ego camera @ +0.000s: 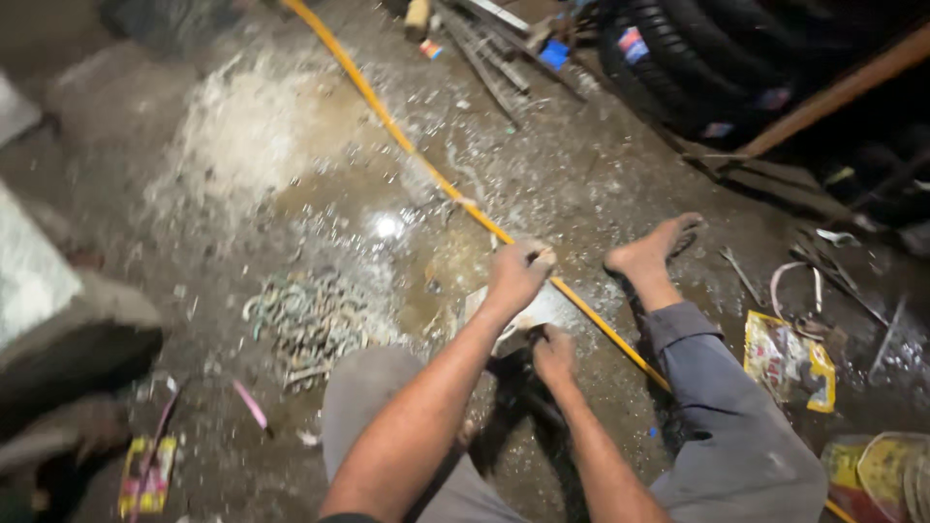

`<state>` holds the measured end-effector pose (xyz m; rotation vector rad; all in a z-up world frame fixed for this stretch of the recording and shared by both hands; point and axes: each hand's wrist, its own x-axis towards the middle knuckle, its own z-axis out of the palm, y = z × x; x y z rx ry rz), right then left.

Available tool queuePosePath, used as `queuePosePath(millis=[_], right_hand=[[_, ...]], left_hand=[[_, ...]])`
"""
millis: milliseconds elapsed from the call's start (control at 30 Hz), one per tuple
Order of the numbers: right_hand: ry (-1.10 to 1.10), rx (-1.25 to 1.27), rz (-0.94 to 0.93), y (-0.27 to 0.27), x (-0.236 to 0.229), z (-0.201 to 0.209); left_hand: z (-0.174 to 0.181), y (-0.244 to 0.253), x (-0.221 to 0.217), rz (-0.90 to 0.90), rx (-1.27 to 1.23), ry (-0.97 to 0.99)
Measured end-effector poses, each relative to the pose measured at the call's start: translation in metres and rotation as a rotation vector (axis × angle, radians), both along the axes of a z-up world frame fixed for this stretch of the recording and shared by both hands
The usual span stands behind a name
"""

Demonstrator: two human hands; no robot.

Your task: The person sits on the floor of a workshop and uses a hammer and pliers to work on small metal pieces placed on a block. They repeatedly strike the metal with the hammer and adjust it with pliers, while a pile of similar metal pieces sits nearby.

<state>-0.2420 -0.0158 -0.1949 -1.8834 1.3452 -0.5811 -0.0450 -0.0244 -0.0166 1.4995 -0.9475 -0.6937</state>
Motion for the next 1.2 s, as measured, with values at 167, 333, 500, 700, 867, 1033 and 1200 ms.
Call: queuePosePath(millis=[167, 333, 500, 700, 867, 1033, 1200], right_hand=[[0.056, 0.214, -0.007, -0.006, -0.005, -0.039], [-0.067, 0.428, -0.177, -0.051, 0.04, -0.013], [0.048, 0.385, -0.354, -0.152, 0.063, 0.102], [0.102, 0.348, -0.48, -0.167, 0.049, 0.165], [0.238, 0.21, -0.472, -0.146, 0.008, 0.14], [0.345, 0.254, -0.421, -0.195, 0.028, 0.163], [-0.131, 0.567, -0.657, -0.185, 0.054, 0.211]], left_hand=[[0.02, -0.003, -0.012, 0.081, -0.045, -0.062], [0.045, 0.002, -0.013, -0.011, 0.056, 0.011], [0.047, 0.002, -0.009, 0.015, 0.01, -0.003], [0.029, -0.004, -0.003, -0.021, 0.028, 0.189], [0.026, -0.01, -0.016, -0.079, 0.057, 0.34], [0.037, -0.012, -0.018, -0.129, 0.109, 0.366], [0.036, -0.002, -0.009, -0.149, 0.181, 0.473]])
